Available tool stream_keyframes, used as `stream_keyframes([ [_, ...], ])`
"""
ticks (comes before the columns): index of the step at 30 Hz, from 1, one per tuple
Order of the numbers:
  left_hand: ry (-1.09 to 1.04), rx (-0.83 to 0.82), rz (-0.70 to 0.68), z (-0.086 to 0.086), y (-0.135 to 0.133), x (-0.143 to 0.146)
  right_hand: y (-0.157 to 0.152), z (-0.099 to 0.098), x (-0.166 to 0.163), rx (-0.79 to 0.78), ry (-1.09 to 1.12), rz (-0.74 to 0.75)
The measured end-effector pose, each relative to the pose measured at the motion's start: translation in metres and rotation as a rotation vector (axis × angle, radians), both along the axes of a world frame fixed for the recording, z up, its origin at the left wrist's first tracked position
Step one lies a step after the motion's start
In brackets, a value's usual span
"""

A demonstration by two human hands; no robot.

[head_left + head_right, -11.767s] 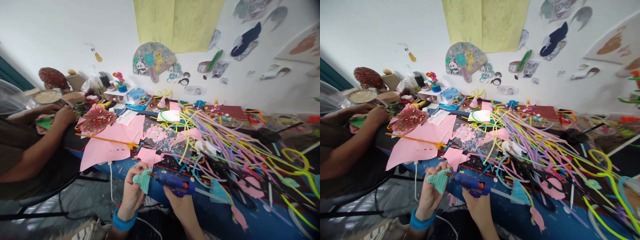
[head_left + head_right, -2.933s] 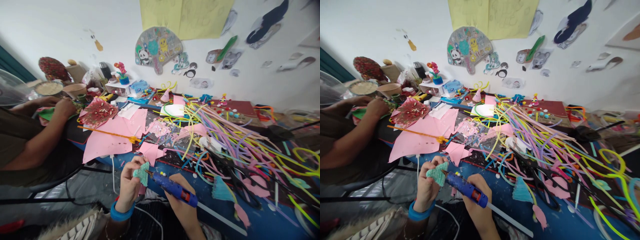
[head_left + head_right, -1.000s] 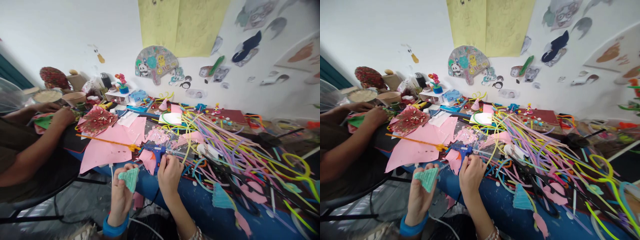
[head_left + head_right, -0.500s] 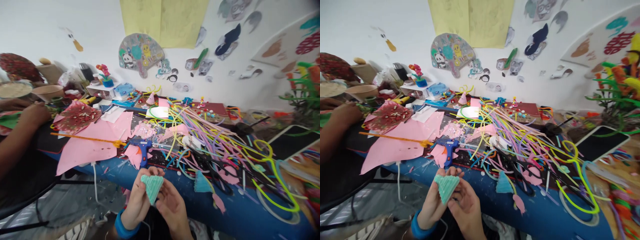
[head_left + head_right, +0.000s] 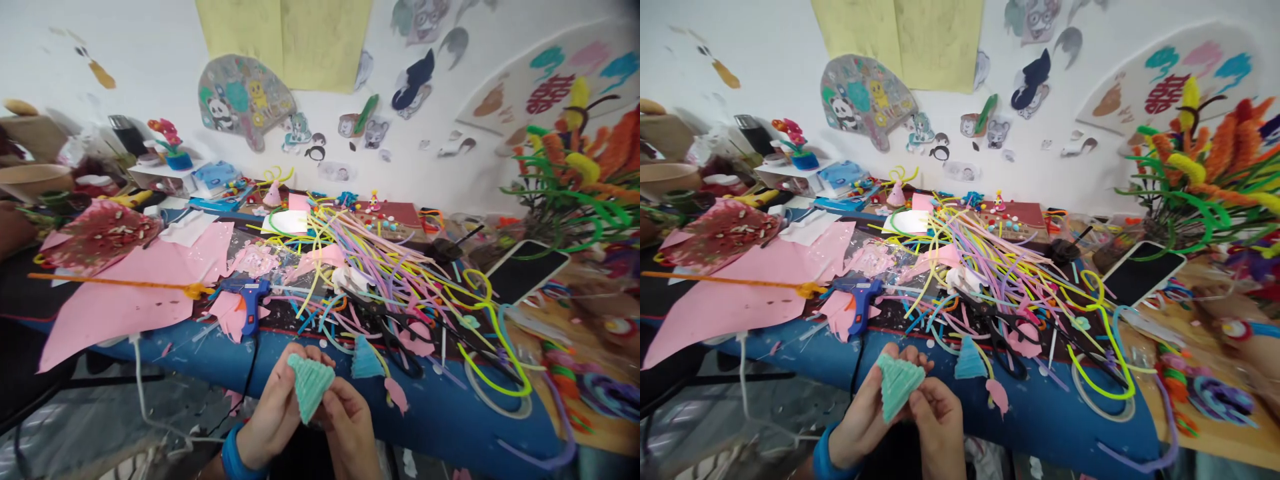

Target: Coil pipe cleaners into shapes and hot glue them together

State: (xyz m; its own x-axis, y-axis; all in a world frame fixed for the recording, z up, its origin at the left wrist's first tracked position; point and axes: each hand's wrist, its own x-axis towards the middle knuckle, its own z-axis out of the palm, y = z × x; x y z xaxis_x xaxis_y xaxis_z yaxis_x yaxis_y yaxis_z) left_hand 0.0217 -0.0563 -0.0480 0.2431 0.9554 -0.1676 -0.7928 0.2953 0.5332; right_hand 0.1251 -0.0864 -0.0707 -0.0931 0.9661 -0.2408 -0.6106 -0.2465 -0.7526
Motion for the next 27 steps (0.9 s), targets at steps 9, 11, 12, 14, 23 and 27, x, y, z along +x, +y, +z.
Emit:
stream_keyframes([
  [9,0.093,0.137,-0.069,-0.01,0.004,0.016,-0.002,-0.006,0.021,-0.059,-0.039,-0.041],
  [11,0.172,0.171,-0.091,-0.013,0.004,0.014,-0.004,-0.012,0.03,-0.065,-0.067,-0.086],
  [12,0.228,0.206,-0.093,-0.015,0.005,0.011,-0.004,-0.016,0.037,-0.06,-0.082,-0.111],
  [14,0.411,0.322,-0.077,-0.019,0.006,0.007,-0.006,-0.023,0.054,-0.056,-0.11,-0.194],
  [23,1.179,0.631,0.093,-0.032,0.013,0.03,-0.008,-0.029,0.091,-0.045,-0.568,-0.611],
  [27,1.308,0.636,0.163,-0.041,0.015,0.04,-0.004,-0.015,0.075,-0.029,-0.694,-0.605],
])
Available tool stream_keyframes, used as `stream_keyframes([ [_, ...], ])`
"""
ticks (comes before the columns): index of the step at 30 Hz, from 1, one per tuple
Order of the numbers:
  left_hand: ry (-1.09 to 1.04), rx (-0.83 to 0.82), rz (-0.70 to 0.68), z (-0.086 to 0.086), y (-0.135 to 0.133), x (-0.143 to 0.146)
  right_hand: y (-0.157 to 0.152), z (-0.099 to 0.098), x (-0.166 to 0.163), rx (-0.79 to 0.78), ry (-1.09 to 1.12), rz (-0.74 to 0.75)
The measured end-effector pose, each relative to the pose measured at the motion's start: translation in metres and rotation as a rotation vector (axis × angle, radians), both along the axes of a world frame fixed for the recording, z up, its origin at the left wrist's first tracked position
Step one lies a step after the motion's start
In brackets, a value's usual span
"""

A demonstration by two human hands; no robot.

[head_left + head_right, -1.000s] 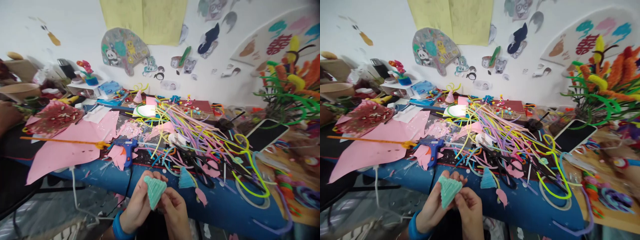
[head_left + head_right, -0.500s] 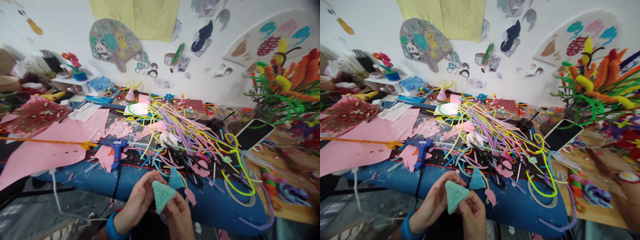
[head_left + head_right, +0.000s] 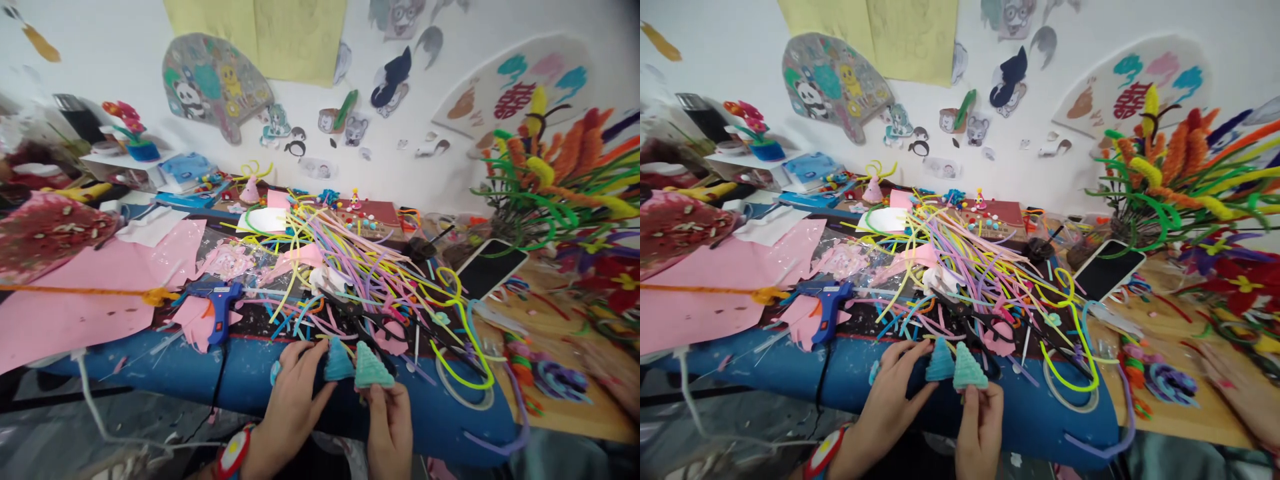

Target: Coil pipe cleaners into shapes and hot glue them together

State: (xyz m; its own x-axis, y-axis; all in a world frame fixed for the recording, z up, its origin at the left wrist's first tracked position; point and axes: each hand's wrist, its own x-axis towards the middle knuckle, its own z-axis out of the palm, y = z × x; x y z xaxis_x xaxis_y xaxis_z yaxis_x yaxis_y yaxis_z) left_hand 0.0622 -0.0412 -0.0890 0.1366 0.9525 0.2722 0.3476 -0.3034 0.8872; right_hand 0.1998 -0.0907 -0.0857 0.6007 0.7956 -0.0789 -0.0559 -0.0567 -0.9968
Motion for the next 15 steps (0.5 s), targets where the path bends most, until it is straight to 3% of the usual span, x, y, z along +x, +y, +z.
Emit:
stream_keyframes([
  [4,-0.034,0.065,-0.019,0.005,0.006,0.002,0.004,0.002,-0.004,0.012,0.013,0.019],
  [9,-0.21,0.053,-0.065,0.016,0.012,0.0,0.012,0.008,-0.007,0.123,0.339,0.118],
  [15,-0.465,0.077,-0.122,0.009,0.013,-0.005,0.013,0.026,-0.016,0.165,0.543,0.21],
])
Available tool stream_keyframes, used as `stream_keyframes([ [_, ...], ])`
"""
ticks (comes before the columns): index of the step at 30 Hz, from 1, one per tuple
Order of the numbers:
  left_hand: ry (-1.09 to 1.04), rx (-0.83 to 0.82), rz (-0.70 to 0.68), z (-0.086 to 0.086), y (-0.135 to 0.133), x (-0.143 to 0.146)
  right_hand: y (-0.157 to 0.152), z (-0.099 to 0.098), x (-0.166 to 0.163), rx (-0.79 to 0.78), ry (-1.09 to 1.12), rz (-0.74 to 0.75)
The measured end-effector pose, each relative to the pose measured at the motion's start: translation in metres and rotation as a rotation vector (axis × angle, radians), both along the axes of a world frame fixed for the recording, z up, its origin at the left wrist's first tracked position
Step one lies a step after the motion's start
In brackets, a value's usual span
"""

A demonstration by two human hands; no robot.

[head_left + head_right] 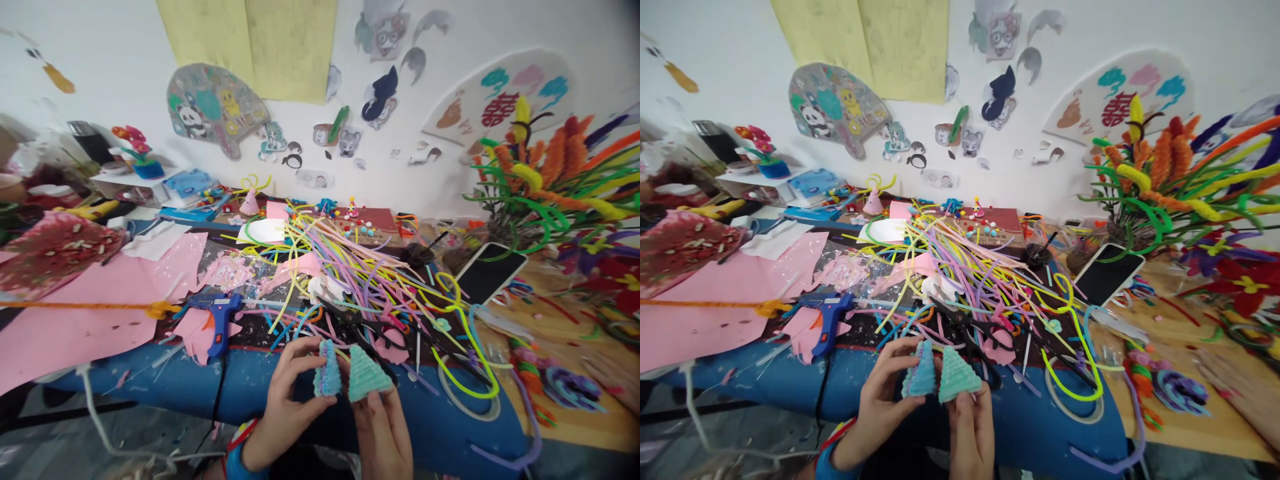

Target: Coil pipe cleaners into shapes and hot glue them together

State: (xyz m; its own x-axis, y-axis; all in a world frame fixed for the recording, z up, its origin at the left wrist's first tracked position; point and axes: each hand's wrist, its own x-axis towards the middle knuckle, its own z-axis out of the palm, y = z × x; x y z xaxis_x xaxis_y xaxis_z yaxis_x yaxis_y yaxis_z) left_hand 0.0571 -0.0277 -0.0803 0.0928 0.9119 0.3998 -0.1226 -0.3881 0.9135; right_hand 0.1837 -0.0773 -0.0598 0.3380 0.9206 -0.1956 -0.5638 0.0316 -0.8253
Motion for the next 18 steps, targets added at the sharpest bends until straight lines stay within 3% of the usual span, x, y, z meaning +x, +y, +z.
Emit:
stream_keyframes([
  [6,-0.272,-0.046,-0.126,0.005,-0.003,0.001,-0.006,0.002,0.0,-0.038,-0.03,-0.01],
  [12,-0.316,-0.028,-0.128,0.019,-0.004,-0.002,-0.01,-0.008,0.01,-0.022,-0.165,-0.031],
  [18,-0.312,-0.027,-0.147,0.02,-0.007,-0.004,-0.011,0.004,0.003,-0.018,-0.207,-0.049],
])
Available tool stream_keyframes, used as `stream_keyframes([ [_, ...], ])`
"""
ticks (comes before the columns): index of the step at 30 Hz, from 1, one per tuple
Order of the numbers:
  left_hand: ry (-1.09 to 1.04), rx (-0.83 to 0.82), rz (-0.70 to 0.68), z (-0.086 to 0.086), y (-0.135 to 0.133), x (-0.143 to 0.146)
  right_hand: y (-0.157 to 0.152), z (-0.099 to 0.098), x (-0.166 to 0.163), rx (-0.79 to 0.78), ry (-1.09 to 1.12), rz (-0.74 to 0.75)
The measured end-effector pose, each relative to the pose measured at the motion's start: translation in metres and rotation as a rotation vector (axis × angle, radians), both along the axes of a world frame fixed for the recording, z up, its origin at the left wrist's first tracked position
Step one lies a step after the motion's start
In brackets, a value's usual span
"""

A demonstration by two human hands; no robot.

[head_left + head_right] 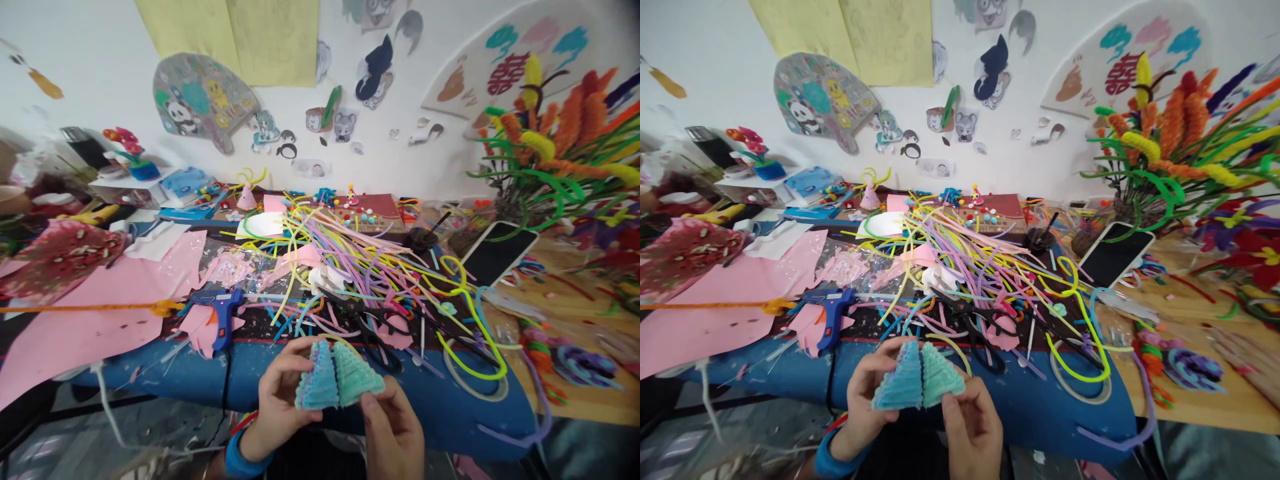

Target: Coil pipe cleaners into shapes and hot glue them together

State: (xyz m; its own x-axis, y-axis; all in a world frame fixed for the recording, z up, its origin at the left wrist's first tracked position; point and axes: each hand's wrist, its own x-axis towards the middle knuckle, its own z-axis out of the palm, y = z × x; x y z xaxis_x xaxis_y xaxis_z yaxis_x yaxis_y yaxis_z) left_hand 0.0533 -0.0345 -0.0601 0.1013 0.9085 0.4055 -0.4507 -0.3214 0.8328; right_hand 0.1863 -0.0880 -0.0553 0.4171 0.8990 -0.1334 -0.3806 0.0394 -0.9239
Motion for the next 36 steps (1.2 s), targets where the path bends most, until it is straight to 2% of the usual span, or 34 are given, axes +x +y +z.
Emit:
stream_keyframes([
  [5,0.045,0.01,-0.012,0.001,-0.001,-0.001,-0.001,0.014,-0.01,-0.027,0.011,-0.074],
  [10,0.07,0.027,-0.002,0.001,-0.001,-0.003,-0.001,0.02,-0.012,-0.021,-0.029,-0.096],
  [22,0.139,0.119,0.028,-0.002,-0.001,-0.008,-0.006,0.014,-0.015,-0.014,-0.17,-0.104],
  [27,0.163,0.212,0.038,-0.002,0.004,-0.007,-0.006,0.016,-0.021,0.045,-0.168,-0.135],
  [36,0.182,0.204,0.049,-0.006,0.003,-0.01,-0.005,0.016,-0.021,0.176,-0.286,-0.08],
])
